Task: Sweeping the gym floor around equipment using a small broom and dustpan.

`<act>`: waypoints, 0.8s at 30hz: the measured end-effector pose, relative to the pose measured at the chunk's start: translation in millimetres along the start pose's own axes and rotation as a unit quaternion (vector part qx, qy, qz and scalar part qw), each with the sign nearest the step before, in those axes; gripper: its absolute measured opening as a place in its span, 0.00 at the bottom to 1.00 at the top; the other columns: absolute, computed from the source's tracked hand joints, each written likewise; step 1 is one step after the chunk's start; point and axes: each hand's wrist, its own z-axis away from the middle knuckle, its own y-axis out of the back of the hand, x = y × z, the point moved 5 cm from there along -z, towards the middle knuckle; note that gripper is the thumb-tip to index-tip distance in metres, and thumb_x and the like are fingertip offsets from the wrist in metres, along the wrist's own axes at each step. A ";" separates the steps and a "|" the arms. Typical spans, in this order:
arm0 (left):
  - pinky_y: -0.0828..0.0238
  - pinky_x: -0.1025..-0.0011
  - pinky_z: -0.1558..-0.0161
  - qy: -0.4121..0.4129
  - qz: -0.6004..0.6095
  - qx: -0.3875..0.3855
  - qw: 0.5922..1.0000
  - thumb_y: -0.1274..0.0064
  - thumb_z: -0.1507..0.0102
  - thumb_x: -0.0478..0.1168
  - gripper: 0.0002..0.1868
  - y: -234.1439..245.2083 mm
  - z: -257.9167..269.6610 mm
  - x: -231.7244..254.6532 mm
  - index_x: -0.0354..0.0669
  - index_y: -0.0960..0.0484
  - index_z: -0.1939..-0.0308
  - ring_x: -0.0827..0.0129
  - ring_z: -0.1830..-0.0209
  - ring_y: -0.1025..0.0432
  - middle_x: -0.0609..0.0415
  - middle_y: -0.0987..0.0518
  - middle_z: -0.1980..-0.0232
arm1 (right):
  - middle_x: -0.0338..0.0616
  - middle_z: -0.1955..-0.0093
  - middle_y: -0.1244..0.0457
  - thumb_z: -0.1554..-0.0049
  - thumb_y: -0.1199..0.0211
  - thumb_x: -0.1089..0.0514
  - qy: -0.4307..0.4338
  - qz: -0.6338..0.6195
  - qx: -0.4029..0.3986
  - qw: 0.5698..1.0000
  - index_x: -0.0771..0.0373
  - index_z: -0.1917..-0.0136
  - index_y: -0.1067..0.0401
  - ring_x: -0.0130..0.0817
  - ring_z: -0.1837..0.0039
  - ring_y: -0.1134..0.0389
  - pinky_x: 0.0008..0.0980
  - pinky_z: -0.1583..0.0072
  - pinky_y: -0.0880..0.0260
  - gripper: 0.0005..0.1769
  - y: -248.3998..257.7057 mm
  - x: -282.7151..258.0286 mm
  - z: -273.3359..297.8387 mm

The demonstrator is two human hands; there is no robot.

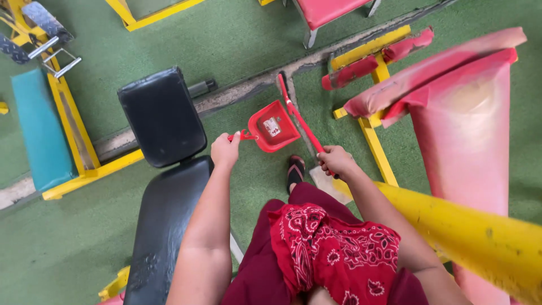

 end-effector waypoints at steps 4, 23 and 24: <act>0.28 0.48 0.58 0.011 -0.019 -0.019 1.000 0.50 0.35 0.64 0.28 -4.6 -29.3 23.5 0.40 0.19 0.66 0.42 0.60 0.22 0.39 0.18 0.64 | 0.39 0.72 0.41 0.39 0.43 0.56 0.010 -0.029 0.004 1.000 0.64 0.54 0.30 0.27 0.75 0.42 0.31 0.73 0.48 0.08 29.5 -5.4 -69.4; 0.27 0.46 0.53 -0.070 -0.127 -0.117 0.983 0.56 0.32 0.63 0.30 -20.2 -252.1 57.8 0.37 0.18 0.65 0.39 0.56 0.22 0.35 0.17 0.61 | 0.70 0.54 0.32 0.50 0.35 0.60 0.017 0.263 0.135 0.955 0.74 0.51 0.26 0.61 0.49 0.28 0.53 0.48 0.25 0.16 -81.5 -33.0 -266.1; 0.26 0.46 0.51 -0.066 -0.134 -0.134 0.980 0.56 0.32 0.63 0.31 -18.8 -259.9 61.8 0.37 0.16 0.64 0.39 0.55 0.22 0.34 0.17 0.59 | 0.70 0.55 0.33 0.51 0.34 0.59 0.017 0.260 0.119 0.958 0.74 0.49 0.29 0.62 0.50 0.28 0.54 0.50 0.25 0.19 -101.2 -47.3 -255.4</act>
